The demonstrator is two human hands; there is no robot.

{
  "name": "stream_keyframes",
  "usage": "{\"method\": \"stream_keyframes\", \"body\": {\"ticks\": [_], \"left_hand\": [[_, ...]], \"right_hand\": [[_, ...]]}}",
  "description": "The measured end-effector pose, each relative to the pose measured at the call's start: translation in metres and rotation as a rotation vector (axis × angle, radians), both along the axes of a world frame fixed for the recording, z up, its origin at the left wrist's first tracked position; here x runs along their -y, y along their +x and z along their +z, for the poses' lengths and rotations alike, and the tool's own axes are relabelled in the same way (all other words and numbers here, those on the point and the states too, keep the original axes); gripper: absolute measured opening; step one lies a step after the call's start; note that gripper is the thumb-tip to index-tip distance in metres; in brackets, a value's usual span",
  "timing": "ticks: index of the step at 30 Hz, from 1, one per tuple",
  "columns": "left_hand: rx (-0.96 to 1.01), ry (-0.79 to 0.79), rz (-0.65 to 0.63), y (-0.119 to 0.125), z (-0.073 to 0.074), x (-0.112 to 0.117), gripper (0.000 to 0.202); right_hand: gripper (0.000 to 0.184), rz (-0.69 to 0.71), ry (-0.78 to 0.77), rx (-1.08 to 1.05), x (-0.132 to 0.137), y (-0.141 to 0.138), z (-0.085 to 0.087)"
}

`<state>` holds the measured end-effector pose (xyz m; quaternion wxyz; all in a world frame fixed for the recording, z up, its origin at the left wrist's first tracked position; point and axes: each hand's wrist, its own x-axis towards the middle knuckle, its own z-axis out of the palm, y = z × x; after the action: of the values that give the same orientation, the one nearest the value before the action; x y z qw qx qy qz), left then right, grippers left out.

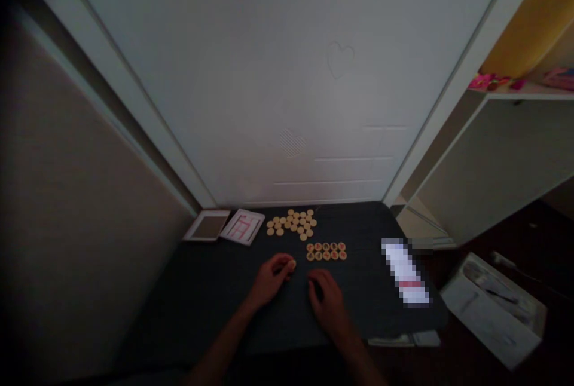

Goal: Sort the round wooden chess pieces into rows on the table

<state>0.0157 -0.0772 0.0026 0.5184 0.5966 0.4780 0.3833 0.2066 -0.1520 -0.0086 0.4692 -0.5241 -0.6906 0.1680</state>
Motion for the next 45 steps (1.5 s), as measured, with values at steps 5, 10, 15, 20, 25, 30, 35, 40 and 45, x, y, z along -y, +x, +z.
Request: {"method": "stream_keyframes", "body": {"ticks": [5, 10, 15, 20, 25, 30, 35, 40, 45], "left_hand": [[-0.084, 0.074, 0.0, 0.004, 0.004, -0.014, 0.028], [-0.176, 0.153, -0.019, 0.01, 0.006, -0.03, 0.023], [-0.31, 0.251, -0.067, 0.013, 0.009, -0.044, 0.022], [-0.434, 0.327, -0.101, 0.014, 0.012, -0.051, 0.021], [-0.508, 0.358, -0.127, 0.017, 0.013, -0.051, 0.024], [-0.564, 0.361, -0.132, 0.019, 0.014, -0.051, 0.026], [-0.599, 0.363, -0.125, 0.018, 0.019, -0.047, 0.029], [-0.659, 0.463, -0.076, 0.019, 0.035, -0.054, 0.022], [-0.742, 0.549, -0.088, 0.039, 0.053, -0.098, 0.028]], "right_hand": [[0.02, -0.078, -0.008, 0.035, 0.007, 0.033, -0.002], [0.019, -0.212, -0.001, 0.067, 0.005, 0.071, -0.004], [0.022, -0.334, -0.033, 0.091, -0.001, 0.098, -0.008], [0.024, -0.372, -0.07, 0.081, -0.005, 0.102, -0.01], [0.025, -0.387, -0.075, 0.068, -0.007, 0.102, -0.011], [0.025, -0.36, -0.071, 0.064, -0.008, 0.104, -0.015], [0.025, -0.358, -0.063, 0.057, -0.008, 0.105, -0.017], [0.026, -0.361, -0.056, 0.065, -0.009, 0.106, -0.017], [0.026, -0.373, -0.042, 0.061, -0.009, 0.106, -0.014]]}}
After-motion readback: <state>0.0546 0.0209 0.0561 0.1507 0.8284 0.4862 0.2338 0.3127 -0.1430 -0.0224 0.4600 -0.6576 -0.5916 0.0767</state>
